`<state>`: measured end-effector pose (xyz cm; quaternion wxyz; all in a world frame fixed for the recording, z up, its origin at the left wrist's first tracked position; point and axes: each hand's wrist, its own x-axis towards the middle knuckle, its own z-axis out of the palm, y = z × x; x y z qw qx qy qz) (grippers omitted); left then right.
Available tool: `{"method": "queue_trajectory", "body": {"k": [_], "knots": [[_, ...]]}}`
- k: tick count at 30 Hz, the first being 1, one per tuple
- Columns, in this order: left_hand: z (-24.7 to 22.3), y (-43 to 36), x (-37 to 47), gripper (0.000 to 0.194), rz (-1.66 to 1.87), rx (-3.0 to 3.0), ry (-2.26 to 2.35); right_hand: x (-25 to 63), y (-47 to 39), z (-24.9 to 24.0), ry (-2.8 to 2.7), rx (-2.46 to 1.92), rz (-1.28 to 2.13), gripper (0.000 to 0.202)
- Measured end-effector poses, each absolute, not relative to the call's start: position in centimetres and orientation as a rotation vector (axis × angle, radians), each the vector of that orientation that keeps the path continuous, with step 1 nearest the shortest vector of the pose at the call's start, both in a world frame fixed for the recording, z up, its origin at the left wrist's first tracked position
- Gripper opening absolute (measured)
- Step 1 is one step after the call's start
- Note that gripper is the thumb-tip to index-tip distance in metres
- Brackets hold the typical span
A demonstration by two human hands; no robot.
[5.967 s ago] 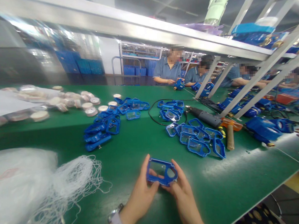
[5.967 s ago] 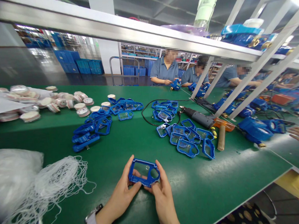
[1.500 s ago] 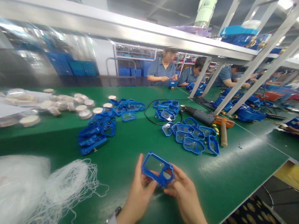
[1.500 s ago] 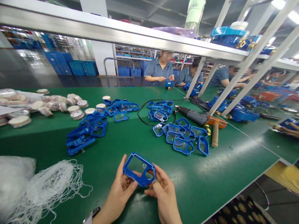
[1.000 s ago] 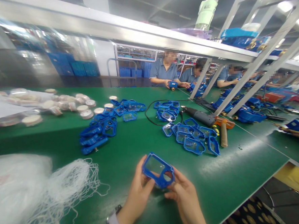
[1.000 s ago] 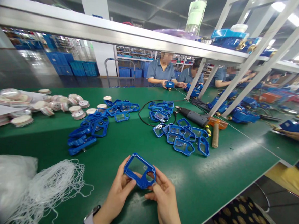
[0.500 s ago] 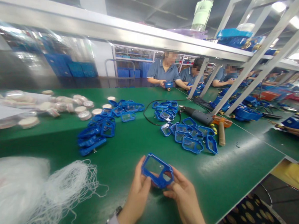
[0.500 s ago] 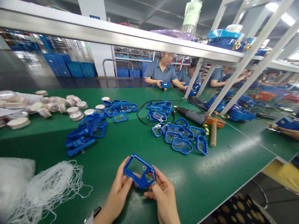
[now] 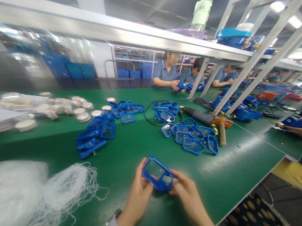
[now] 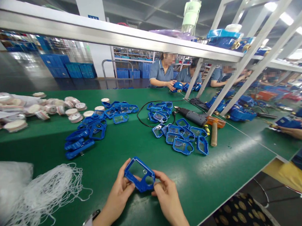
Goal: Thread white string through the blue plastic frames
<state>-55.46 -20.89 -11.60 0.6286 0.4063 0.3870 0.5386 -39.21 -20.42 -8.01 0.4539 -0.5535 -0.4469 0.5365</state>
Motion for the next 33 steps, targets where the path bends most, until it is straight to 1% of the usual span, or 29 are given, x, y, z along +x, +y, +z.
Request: {"method": "queue_trajectory", "body": {"k": [5,8,11,15,22,25,29,33], "knots": [[-11.4,-21.2,-55.7,0.071,1.149,1.023,0.949,-38.5,-20.0,-8.0,-1.211,-1.391,1.336,0.019],[-11.2,-21.1,-56.3,0.060,1.094,1.099,1.006,-38.1,-19.8,-8.2,-1.196,-1.378,1.372,0.013],[-11.0,-20.6,-56.9,0.050,1.063,1.181,1.104,-37.5,-19.8,-8.3,-1.172,-1.395,1.401,0.017],[-11.0,-20.0,-57.4,0.051,1.022,1.222,1.142,-36.7,-20.1,-8.4,-1.178,-1.415,1.435,0.030],[-11.1,-20.0,-57.4,0.043,0.966,1.217,1.040,-36.5,-20.3,-9.0,-1.263,-1.406,1.467,0.040],[-11.1,-19.9,-57.3,0.039,0.961,1.194,1.025,-36.6,-20.4,-9.2,-1.365,-1.416,1.431,0.036],[-10.6,-19.9,-57.0,0.027,0.926,1.322,1.105,-37.0,-20.8,-9.1,-1.501,-1.407,1.418,0.027],[-9.9,-20.3,-56.9,0.023,0.916,1.406,1.109,-37.7,-21.1,-8.8,-1.637,-1.377,1.360,0.025]]}}
